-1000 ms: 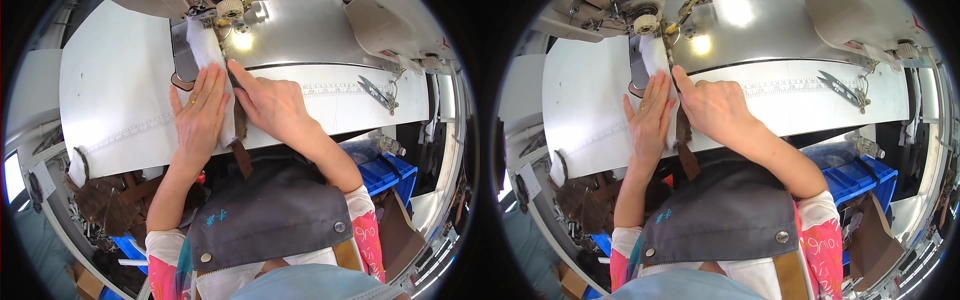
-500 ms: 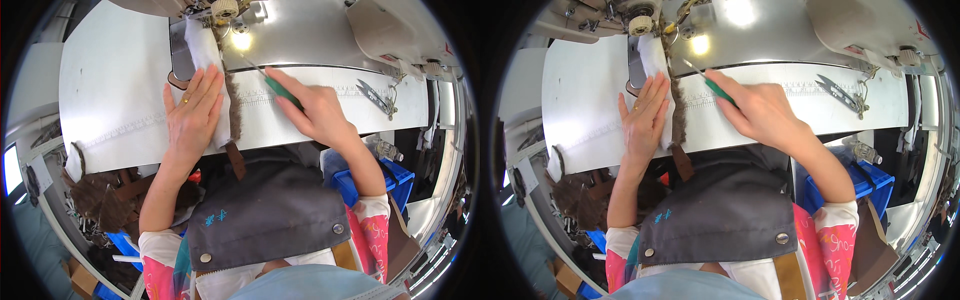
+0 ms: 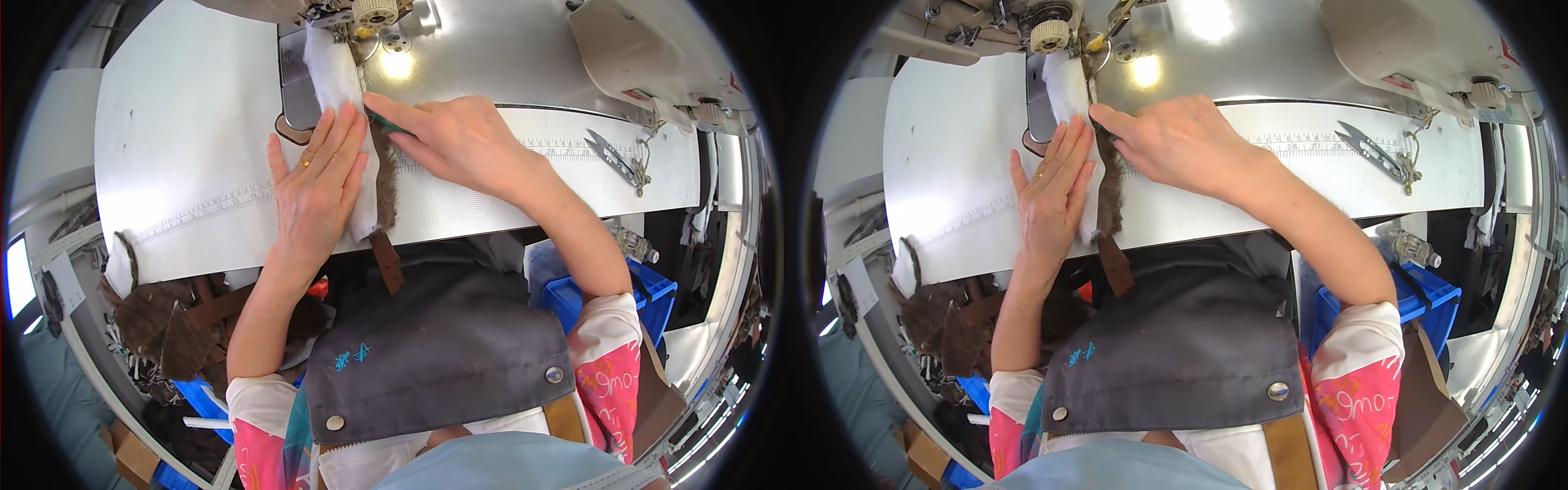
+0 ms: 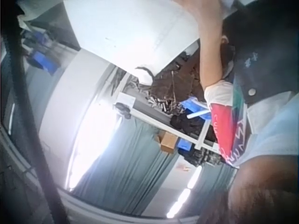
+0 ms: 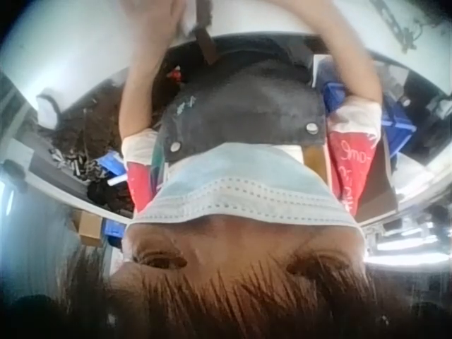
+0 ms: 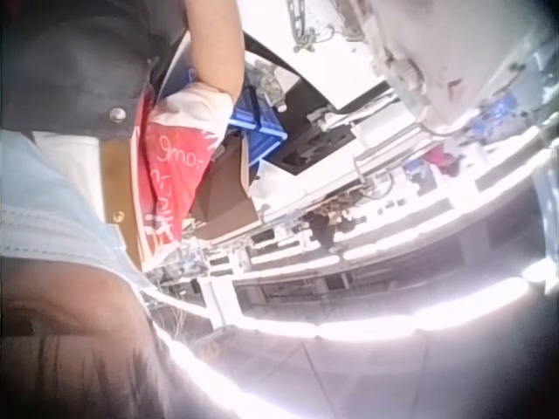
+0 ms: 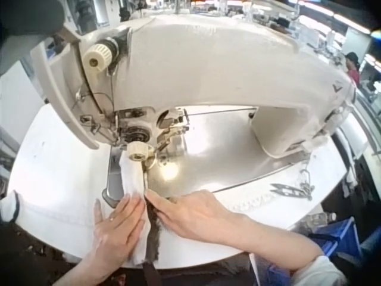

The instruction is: Sewing a fur trim onto a leather strip using an industrial sewing machine.

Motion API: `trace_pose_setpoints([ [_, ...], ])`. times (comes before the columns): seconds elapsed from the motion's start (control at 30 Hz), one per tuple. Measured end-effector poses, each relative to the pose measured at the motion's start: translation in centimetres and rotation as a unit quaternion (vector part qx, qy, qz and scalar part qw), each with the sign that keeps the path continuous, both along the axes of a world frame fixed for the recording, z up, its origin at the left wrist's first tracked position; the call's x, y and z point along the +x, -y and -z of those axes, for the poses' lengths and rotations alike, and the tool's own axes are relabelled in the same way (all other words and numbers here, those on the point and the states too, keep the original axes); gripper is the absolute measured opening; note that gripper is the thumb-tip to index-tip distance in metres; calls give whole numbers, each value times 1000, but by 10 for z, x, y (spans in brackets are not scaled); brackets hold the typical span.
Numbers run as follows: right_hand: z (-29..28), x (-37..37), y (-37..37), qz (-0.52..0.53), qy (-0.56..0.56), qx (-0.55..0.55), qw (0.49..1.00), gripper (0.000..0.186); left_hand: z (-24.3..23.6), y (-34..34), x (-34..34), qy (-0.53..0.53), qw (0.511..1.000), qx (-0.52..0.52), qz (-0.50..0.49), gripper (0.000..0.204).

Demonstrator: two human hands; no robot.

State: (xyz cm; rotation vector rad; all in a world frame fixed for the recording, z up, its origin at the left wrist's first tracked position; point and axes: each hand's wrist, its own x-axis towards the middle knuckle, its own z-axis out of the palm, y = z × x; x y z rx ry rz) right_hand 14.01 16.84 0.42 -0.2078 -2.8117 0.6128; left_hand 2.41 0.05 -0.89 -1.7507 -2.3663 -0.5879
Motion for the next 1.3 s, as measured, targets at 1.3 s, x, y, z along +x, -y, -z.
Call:
trace_pose_setpoints([
  [1.3,-3,-13,4,143,11,50,988,33,-6,-1,-3,6,1000,12,28,34],
])
